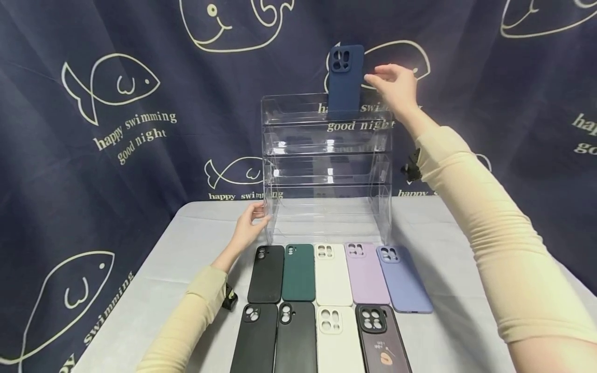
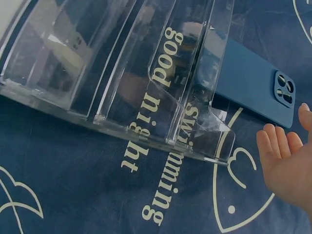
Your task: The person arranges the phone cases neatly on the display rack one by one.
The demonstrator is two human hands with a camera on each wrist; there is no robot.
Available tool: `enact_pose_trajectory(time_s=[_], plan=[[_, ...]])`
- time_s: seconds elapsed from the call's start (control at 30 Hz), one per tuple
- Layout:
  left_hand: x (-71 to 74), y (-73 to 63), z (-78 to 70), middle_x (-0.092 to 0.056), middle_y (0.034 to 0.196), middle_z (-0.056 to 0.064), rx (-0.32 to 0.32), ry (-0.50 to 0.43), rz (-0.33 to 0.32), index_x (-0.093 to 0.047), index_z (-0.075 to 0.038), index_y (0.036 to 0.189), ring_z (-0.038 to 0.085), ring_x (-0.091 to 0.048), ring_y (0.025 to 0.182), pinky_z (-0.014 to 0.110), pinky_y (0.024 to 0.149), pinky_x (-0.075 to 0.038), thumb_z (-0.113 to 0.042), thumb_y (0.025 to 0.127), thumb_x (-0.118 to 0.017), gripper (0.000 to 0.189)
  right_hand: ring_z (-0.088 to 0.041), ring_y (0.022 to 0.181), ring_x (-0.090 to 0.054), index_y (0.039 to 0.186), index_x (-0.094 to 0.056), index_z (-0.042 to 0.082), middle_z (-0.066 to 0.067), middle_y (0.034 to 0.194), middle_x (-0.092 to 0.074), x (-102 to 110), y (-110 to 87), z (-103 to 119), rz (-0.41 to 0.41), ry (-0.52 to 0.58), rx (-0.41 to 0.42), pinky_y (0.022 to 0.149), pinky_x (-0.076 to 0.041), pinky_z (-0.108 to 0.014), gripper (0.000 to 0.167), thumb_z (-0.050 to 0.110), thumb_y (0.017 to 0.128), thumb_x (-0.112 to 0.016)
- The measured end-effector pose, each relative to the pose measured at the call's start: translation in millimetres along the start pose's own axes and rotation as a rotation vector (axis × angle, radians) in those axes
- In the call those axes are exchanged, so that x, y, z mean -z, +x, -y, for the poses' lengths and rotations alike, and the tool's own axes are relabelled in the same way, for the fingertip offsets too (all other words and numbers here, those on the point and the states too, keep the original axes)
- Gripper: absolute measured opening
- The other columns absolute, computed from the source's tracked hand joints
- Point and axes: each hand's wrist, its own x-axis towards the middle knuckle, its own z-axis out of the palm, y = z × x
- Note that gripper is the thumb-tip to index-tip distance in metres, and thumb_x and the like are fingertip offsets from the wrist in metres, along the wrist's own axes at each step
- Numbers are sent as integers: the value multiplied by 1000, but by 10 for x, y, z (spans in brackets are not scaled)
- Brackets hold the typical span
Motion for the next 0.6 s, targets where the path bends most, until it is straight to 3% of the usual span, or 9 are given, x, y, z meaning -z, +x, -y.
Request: enact_pose_trajectory(time_s=[0.1, 0.23, 0.43, 0.6], plan=[[-12, 25, 108, -56, 121, 26, 1, 15, -10, -48, 6, 125, 39, -58, 107, 42, 102, -45, -1, 86, -64, 43, 0, 75, -62, 119, -62, 1, 3, 100, -69, 59, -58, 5, 16, 14, -3, 72, -52, -12, 47, 24, 80, -74], [-11, 39, 138, -57, 120, 25, -11, 9, -10, -49, 5, 124, 38, -58, 107, 42, 102, -45, -2, 86, -64, 42, 2, 79, -62, 122, -60, 1, 4, 102, -69, 177, -145, 12, 56, 53, -13, 81, -54, -15, 49, 23, 81, -74], [4, 32, 91, -58, 121, 25, 3, 25, -6, -50, 4, 124, 38, -59, 107, 42, 103, -45, -3, 87, -64, 41, 5, 73, -63, 122, -61, 2, 15, 86, -67, 350, -303, -28, 101, 66, 8, 75, -52, -11, 47, 21, 81, -74], [15, 4, 50, -58, 122, 25, 15, 22, 6, -50, 4, 125, 38, -58, 108, 41, 103, -45, -4, 87, -64, 41, 4, 76, -63, 121, -61, 3, 17, 85, -65, 456, -490, -119, 143, 60, 19, 77, -53, -11, 45, 20, 82, -73]])
